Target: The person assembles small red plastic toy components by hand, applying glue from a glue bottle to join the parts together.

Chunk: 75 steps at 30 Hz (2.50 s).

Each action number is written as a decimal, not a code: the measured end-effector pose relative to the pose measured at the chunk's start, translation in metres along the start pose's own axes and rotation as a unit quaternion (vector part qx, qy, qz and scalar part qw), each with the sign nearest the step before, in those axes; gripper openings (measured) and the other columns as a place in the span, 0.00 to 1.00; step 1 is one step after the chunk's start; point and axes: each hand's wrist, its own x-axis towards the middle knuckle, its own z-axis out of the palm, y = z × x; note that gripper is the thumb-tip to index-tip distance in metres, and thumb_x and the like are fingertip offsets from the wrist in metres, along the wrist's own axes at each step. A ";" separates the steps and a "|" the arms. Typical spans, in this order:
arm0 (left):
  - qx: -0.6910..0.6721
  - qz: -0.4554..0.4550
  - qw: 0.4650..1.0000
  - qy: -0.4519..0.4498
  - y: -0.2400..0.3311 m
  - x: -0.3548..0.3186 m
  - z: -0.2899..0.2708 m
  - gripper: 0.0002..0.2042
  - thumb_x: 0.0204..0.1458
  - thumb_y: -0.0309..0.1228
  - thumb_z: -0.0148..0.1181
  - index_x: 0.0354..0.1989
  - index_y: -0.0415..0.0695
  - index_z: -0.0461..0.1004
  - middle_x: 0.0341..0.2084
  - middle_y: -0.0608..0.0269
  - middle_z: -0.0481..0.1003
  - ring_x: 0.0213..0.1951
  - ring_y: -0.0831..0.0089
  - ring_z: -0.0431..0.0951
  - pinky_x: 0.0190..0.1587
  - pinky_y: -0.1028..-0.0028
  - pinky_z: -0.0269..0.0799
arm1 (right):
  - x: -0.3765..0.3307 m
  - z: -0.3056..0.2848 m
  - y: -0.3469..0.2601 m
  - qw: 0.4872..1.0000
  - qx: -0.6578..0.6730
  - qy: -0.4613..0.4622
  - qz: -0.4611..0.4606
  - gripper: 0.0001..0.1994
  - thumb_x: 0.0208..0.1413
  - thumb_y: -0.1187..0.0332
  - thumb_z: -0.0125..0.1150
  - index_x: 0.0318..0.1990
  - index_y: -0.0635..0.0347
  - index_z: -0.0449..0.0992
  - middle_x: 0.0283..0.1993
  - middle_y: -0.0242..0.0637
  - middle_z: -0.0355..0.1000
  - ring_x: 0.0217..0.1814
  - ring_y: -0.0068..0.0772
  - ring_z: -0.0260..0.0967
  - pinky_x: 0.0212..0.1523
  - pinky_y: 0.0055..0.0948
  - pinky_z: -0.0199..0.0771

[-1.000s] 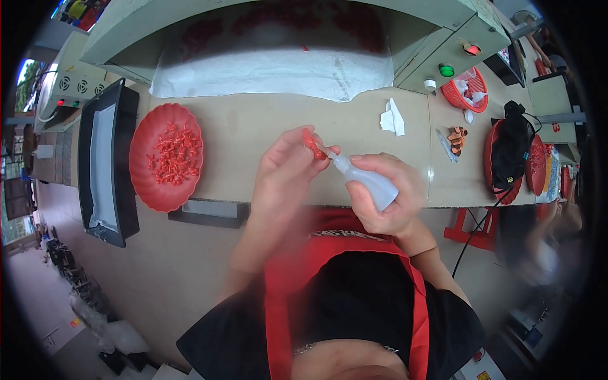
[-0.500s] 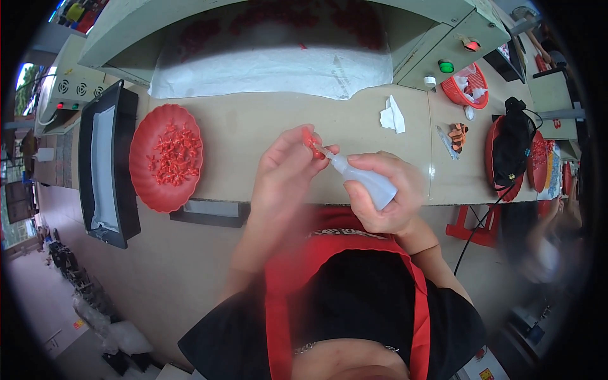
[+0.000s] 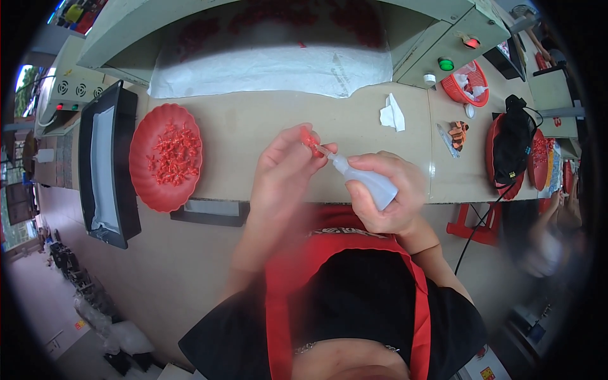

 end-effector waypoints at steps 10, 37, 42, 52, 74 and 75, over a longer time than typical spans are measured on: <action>-0.005 -0.004 1.000 -0.010 -0.001 0.000 0.000 0.11 0.55 0.24 0.47 0.47 0.40 0.68 0.38 0.63 0.70 0.46 0.63 0.73 0.47 0.71 0.67 | 0.001 0.000 0.001 1.000 0.000 0.003 -0.006 0.15 0.34 0.81 0.62 0.35 0.67 0.72 0.26 0.38 0.72 0.18 0.32 0.68 0.20 0.24 0.68; 0.007 -0.003 1.000 -0.001 -0.001 0.001 0.001 0.11 0.55 0.23 0.48 0.47 0.40 0.68 0.37 0.64 0.70 0.46 0.62 0.73 0.46 0.72 0.67 | 0.002 -0.004 -0.002 1.000 -0.010 -0.007 0.008 0.14 0.34 0.81 0.62 0.34 0.67 0.72 0.26 0.39 0.73 0.20 0.34 0.70 0.22 0.25 0.70; 0.009 -0.010 1.000 -0.001 0.000 -0.001 0.002 0.11 0.54 0.24 0.49 0.46 0.41 0.69 0.37 0.65 0.70 0.46 0.63 0.73 0.47 0.71 0.66 | 0.002 -0.004 -0.003 1.000 -0.010 -0.007 0.002 0.14 0.34 0.81 0.62 0.34 0.67 0.72 0.27 0.40 0.73 0.21 0.35 0.71 0.24 0.26 0.71; 0.025 -0.001 1.000 0.008 -0.001 0.002 0.003 0.11 0.54 0.24 0.50 0.46 0.41 0.69 0.37 0.65 0.71 0.46 0.63 0.73 0.47 0.71 0.67 | 0.000 -0.006 -0.002 0.999 -0.005 -0.024 0.043 0.12 0.40 0.77 0.60 0.37 0.65 0.72 0.32 0.42 0.74 0.27 0.34 0.72 0.29 0.24 0.70; -0.197 -0.011 0.976 0.090 0.006 0.006 -0.054 0.15 0.56 0.23 0.47 0.51 0.35 0.63 0.42 0.57 0.68 0.50 0.66 0.68 0.57 0.71 0.64 | 0.086 0.044 0.214 0.932 -0.170 -0.042 0.319 0.14 0.42 0.71 0.58 0.41 0.55 0.75 0.37 0.46 0.73 0.35 0.40 0.73 0.36 0.32 0.72; -0.164 -0.004 0.983 0.086 0.009 0.005 -0.057 0.15 0.55 0.25 0.48 0.51 0.35 0.62 0.41 0.62 0.69 0.49 0.72 0.67 0.60 0.69 0.57 | 0.100 0.042 0.220 0.933 -0.231 -0.061 0.268 0.15 0.43 0.68 0.58 0.42 0.51 0.75 0.40 0.46 0.73 0.39 0.43 0.71 0.39 0.35 0.72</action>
